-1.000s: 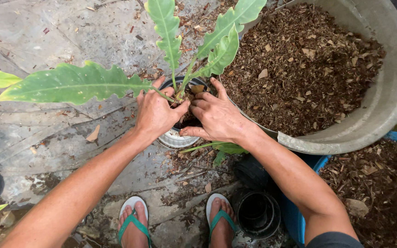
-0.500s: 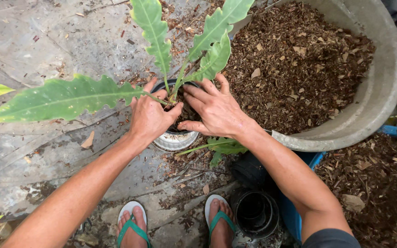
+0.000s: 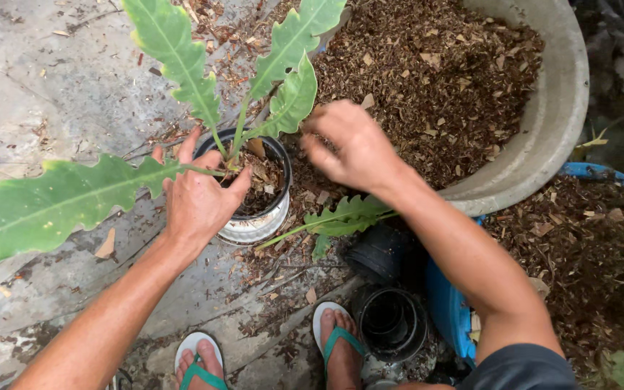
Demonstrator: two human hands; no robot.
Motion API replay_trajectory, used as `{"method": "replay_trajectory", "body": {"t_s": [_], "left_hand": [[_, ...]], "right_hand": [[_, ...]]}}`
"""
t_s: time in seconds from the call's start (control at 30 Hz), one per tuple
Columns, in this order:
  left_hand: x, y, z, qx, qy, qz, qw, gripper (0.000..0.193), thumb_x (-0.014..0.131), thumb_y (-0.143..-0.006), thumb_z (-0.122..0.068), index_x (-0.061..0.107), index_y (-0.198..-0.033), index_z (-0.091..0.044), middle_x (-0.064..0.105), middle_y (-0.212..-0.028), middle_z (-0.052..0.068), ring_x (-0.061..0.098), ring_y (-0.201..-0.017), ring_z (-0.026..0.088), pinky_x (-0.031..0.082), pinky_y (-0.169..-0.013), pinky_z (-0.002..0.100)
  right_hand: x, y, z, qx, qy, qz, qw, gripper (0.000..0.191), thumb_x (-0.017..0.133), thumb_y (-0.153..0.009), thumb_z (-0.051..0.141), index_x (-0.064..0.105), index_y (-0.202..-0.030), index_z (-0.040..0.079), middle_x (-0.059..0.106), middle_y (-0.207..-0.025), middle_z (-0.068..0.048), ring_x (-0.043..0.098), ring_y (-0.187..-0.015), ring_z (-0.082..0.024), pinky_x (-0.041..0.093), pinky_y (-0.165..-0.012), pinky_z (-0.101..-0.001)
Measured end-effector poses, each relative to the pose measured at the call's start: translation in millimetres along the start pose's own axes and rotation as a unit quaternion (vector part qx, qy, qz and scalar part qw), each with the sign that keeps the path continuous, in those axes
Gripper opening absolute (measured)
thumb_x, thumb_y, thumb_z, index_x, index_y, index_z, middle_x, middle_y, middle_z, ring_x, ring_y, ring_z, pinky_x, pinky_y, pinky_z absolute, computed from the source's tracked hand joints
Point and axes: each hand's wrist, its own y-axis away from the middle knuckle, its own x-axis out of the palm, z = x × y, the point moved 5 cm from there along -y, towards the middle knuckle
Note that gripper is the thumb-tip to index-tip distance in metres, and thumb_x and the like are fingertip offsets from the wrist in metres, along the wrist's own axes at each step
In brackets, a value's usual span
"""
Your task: The person removes a plant from a small black nursery bag, places it into a larger pot, and fills the surrounding space with soil from a nearby basin. The person then repeats the process with a second plant, adjusting the soil around the roots and firming it down.
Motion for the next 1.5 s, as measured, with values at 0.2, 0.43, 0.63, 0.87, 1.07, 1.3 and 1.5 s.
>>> {"method": "replay_trajectory", "body": {"t_s": [0.2, 0.43, 0.63, 0.87, 1.07, 1.3, 1.5], "left_hand": [[4, 2, -6, 0.043, -0.041, -0.035, 0.998, 0.039, 0.083, -0.085, -0.043, 0.072, -0.087, -0.006, 0.068, -0.121, 0.03, 0.046, -0.141, 0.036, 0.02, -0.115, 0.065], [17, -3, -11, 0.082, -0.046, -0.053, 0.994, 0.032, 0.082, -0.087, -0.035, 0.073, -0.098, -0.006, 0.075, -0.093, 0.014, 0.052, -0.138, 0.031, 0.021, -0.113, 0.059], [20, -7, -7, 0.084, -0.01, -0.046, 0.995, 0.028, 0.086, -0.085, -0.025, 0.067, -0.086, -0.004, 0.075, -0.09, 0.014, 0.058, -0.133, 0.035, 0.027, -0.115, 0.055], [15, -12, -10, 0.083, 0.035, -0.067, 0.994, 0.028, 0.088, -0.079, -0.017, 0.066, -0.087, -0.001, 0.071, -0.113, 0.022, 0.055, -0.127, 0.041, 0.042, -0.107, 0.053], [16, -13, -8, 0.079, 0.033, -0.075, 0.994, 0.03, 0.089, -0.076, -0.018, 0.066, -0.086, -0.001, 0.069, -0.124, 0.027, 0.055, -0.128, 0.042, 0.043, -0.108, 0.053], [16, -7, 2, 0.071, 0.039, -0.061, 0.995, 0.032, 0.09, -0.078, -0.02, 0.065, -0.083, 0.0, 0.072, -0.11, 0.026, 0.054, -0.128, 0.043, 0.043, -0.107, 0.055], [12, -8, 6, 0.063, 0.05, -0.045, 0.996, 0.034, 0.089, -0.076, -0.025, 0.066, -0.084, 0.0, 0.072, -0.112, 0.027, 0.052, -0.13, 0.043, 0.041, -0.107, 0.054]], "right_hand": [[-9, 30, -149, 0.284, 0.223, 0.28, 0.889, 0.043, 0.07, -0.093, 0.023, 0.062, -0.133, 0.009, 0.057, -0.135, -0.016, 0.058, -0.118, -0.033, 0.048, -0.103, -0.0502], [55, 54, -195, 0.155, 0.357, 0.447, 0.806, 0.076, 0.07, -0.09, 0.039, 0.035, -0.156, 0.02, 0.024, -0.161, -0.011, 0.033, -0.142, -0.032, 0.031, -0.116, -0.0532], [67, 108, -218, 0.322, 0.17, 0.514, 0.777, 0.051, 0.051, -0.101, 0.004, 0.057, -0.148, 0.021, 0.061, -0.145, -0.009, 0.069, -0.119, -0.025, 0.054, -0.107, -0.0372], [12, 104, -257, 0.467, 0.239, 0.409, 0.747, 0.045, 0.065, -0.099, 0.023, 0.062, -0.14, 0.006, 0.066, -0.133, -0.021, 0.068, -0.115, -0.032, 0.056, -0.101, -0.042], [62, 127, -238, 0.47, 0.144, 0.541, 0.682, 0.085, 0.067, -0.088, 0.06, 0.044, -0.151, 0.007, 0.046, -0.154, -0.017, 0.043, -0.141, -0.038, 0.033, -0.115, -0.0581], [80, 107, -238, 0.39, 0.046, 0.485, 0.782, 0.082, 0.084, -0.078, 0.034, 0.05, -0.151, 0.016, 0.049, -0.155, -0.012, 0.05, -0.14, -0.033, 0.036, -0.117, -0.047], [30, 92, -232, 0.471, 0.022, 0.348, 0.81, 0.076, 0.084, -0.079, 0.026, 0.055, -0.149, 0.016, 0.062, -0.143, -0.019, 0.063, -0.129, -0.036, 0.046, -0.115, -0.0479]]}}
